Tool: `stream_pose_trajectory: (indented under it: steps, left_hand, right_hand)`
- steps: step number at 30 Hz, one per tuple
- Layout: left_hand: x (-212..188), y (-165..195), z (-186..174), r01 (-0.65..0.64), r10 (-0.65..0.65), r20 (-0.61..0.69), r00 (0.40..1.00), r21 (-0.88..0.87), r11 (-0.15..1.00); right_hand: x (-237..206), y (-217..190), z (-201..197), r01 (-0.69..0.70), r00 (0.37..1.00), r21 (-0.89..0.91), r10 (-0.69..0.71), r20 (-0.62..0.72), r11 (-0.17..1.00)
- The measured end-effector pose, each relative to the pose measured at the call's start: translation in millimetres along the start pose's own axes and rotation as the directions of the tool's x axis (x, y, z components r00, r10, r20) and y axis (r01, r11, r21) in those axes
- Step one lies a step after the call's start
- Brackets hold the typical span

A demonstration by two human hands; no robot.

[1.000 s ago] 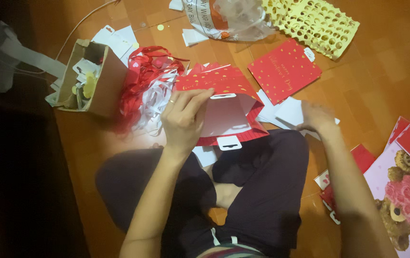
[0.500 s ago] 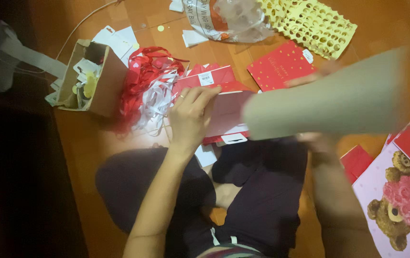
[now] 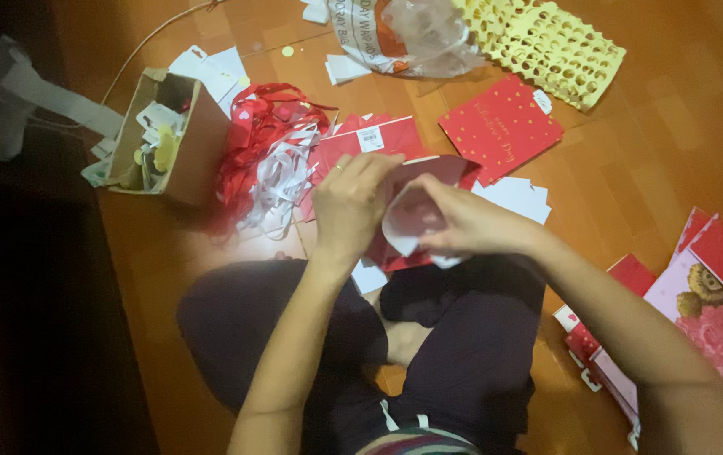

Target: The person sits on the floor and repeatedly inserts white paper inserts into red envelopes, then closes and stacks them. The person handles multiple envelopes and inserts, organizing them into a growing pile.

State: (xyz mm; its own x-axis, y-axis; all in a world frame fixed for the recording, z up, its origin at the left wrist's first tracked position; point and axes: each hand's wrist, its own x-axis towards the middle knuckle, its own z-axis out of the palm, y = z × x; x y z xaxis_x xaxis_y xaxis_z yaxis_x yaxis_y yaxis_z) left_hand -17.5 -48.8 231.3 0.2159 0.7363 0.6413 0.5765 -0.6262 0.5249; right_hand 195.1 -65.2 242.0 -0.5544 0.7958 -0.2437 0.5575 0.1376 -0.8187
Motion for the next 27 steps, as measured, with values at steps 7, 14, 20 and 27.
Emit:
stream_pose_trajectory:
  steps: [7, 14, 20, 27]
  left_hand:
    - [-4.5, 4.2, 2.3, -0.008, 0.008, -0.014, 1.000, -0.032, 0.999]
    - [-5.3, -0.4, 5.7, 0.004, -0.003, 0.012, 1.000, -0.046, 0.999]
    - [-5.1, -6.5, 0.8, 0.019, -0.018, 0.013, 1.000, -0.069, 0.997]
    - [-5.1, -5.8, -4.8, 0.031, -0.031, -0.001, 1.000, -0.108, 0.994]
  right_hand:
    - [47.1, 74.4, 35.5, 0.009, 1.000, -0.792, -0.019, -0.003, 0.610]
    - [104.9, 96.0, 70.9, -0.199, 0.973, -0.730, 0.219, -0.069, 0.654]
    - [122.3, 90.7, 78.8, -0.272, 0.959, -0.686, 0.254, -0.130, 0.675]
    - [99.6, 78.1, 86.8, -0.191, 0.978, -0.594, 0.206, -0.043, 0.782]
